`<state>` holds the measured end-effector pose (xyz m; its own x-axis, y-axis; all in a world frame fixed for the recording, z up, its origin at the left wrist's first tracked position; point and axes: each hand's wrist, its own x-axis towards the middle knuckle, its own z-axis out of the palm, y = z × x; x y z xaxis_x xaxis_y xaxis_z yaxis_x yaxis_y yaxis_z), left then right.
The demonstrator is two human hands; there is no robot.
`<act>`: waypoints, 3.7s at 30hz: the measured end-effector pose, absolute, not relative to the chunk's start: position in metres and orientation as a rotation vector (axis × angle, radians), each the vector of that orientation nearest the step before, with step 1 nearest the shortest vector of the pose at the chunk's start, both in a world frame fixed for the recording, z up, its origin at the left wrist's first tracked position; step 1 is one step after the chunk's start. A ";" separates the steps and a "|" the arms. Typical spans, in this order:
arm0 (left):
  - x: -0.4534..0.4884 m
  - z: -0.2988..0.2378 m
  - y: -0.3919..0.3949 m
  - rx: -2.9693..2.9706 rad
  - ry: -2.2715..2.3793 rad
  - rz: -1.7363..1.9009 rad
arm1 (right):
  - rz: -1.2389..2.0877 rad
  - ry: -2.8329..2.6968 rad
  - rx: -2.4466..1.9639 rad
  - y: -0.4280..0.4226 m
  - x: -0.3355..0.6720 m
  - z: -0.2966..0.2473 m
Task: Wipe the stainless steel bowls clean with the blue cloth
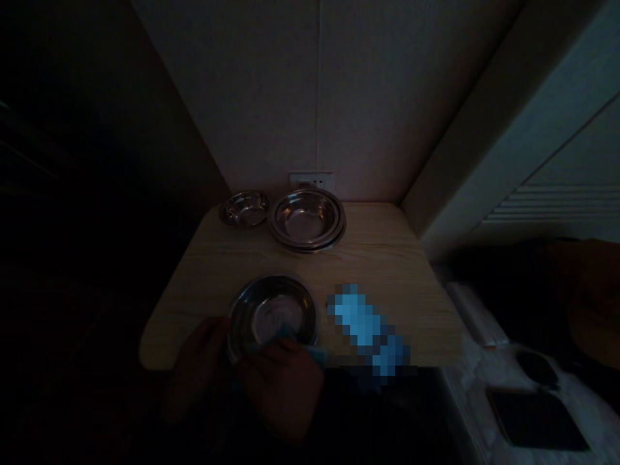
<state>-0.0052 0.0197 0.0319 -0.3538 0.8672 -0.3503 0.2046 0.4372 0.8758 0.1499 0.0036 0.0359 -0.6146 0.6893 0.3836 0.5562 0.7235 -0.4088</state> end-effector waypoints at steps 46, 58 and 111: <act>0.003 0.030 -0.002 1.000 1.796 0.926 | 0.080 -2.205 -0.981 -0.006 0.133 0.026; 0.005 0.027 0.002 0.943 1.744 0.959 | 0.020 -2.287 -0.902 -0.012 0.152 0.024; 0.004 0.029 0.009 0.868 1.808 0.969 | 0.117 -2.257 -0.872 -0.005 0.163 0.029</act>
<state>0.0039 0.0087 0.0289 -0.3659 0.8540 -0.3699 0.1653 0.4508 0.8772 0.1628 -0.0055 0.0294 -0.5253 0.6196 0.5832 0.5560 0.7688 -0.3160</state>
